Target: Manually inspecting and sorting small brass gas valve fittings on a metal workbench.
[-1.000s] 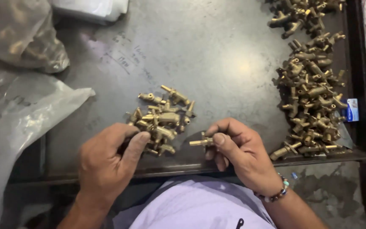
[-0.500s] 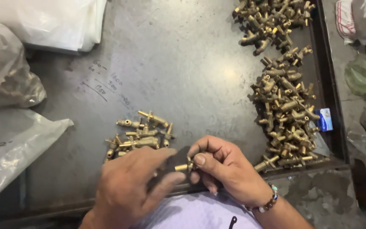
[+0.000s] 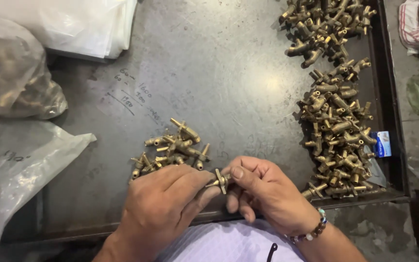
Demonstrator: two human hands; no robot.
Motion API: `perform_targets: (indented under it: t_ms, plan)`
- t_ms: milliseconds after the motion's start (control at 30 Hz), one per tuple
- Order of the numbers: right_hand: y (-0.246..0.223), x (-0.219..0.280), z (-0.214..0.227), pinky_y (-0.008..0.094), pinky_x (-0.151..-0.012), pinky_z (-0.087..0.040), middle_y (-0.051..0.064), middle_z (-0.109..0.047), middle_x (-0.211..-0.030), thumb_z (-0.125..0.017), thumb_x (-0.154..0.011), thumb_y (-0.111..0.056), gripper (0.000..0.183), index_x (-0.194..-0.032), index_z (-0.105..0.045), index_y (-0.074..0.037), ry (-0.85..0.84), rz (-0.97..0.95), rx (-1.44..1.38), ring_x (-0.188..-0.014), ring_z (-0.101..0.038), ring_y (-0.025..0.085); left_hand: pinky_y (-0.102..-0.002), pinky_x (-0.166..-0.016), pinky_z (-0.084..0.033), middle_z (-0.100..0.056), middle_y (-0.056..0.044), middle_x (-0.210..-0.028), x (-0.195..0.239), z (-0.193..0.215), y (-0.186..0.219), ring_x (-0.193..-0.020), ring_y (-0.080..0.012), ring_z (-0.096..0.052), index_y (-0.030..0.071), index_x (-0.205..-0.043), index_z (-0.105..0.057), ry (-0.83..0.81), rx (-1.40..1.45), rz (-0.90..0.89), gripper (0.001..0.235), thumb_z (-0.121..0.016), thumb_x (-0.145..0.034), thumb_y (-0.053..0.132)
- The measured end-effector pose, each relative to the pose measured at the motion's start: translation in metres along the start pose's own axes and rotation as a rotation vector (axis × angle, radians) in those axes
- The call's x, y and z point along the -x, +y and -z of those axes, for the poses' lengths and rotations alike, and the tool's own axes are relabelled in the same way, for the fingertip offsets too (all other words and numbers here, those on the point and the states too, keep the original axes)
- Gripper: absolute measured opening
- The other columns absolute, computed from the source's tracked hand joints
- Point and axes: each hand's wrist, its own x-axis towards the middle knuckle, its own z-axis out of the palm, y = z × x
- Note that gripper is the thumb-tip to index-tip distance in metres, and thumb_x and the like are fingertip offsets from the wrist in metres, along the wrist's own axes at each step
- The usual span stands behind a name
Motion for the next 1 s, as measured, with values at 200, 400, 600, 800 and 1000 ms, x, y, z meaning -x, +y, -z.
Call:
perform_targets:
  t_ms: [200,400,600,800,1000]
  plan:
    - [0.005,0.005,-0.003,0.019,-0.041,-0.042,0.005,-0.068,-0.064,-0.062,-0.100,-0.029,0.027,-0.095,-0.068,-0.003,0.122,0.026,0.158,-0.044,-0.052,0.005,-0.039,-0.061,-0.052,-0.065,-0.007,-0.079,0.003,0.003,0.003,-0.069,-0.0265,-0.066,0.007,-0.096,-0.067,-0.038,-0.041,0.039,0.018,-0.080,-0.088,0.015]
    - [0.005,0.006,-0.003,0.020,-0.043,-0.043,0.004,-0.069,-0.065,-0.064,-0.099,-0.028,0.026,-0.091,-0.067,-0.004,0.133,0.023,0.153,-0.046,-0.055,0.006,-0.040,-0.059,-0.050,-0.061,-0.008,-0.077,0.005,0.001,0.004,-0.069,-0.0280,-0.064,0.007,-0.086,-0.061,-0.109,-0.042,0.074,0.017,-0.075,-0.092,0.015]
    - [0.002,0.009,-0.011,0.023,-0.053,-0.054,0.007,-0.072,-0.073,-0.068,-0.097,-0.024,0.023,-0.098,-0.073,-0.002,0.108,0.049,0.235,-0.058,-0.065,0.009,-0.040,-0.057,-0.047,-0.060,-0.009,-0.076,0.013,-0.003,0.006,-0.067,-0.0297,-0.062,0.007,-0.087,-0.061,-0.117,0.013,0.114,0.014,-0.068,-0.095,0.016]
    - [-0.012,0.012,-0.027,0.023,-0.087,-0.059,0.006,-0.080,-0.104,-0.074,-0.097,-0.015,0.028,-0.123,-0.071,-0.002,0.045,0.731,0.921,-0.096,-0.075,0.009,-0.032,-0.051,-0.038,-0.056,-0.002,-0.064,0.051,-0.028,-0.020,-0.056,-0.0136,-0.047,-0.002,-0.085,-0.066,-0.144,0.993,1.026,0.031,-0.059,-0.104,0.021]
    - [-0.011,0.009,-0.024,0.025,-0.068,-0.058,0.002,-0.075,-0.088,-0.076,-0.091,-0.020,0.030,-0.114,-0.069,-0.002,0.152,0.695,0.878,-0.076,-0.069,0.008,-0.032,-0.059,-0.048,-0.059,-0.002,-0.071,0.021,-0.006,0.000,-0.067,-0.0115,-0.055,0.002,-0.089,-0.069,-0.134,0.610,0.632,0.020,-0.063,-0.101,0.017]
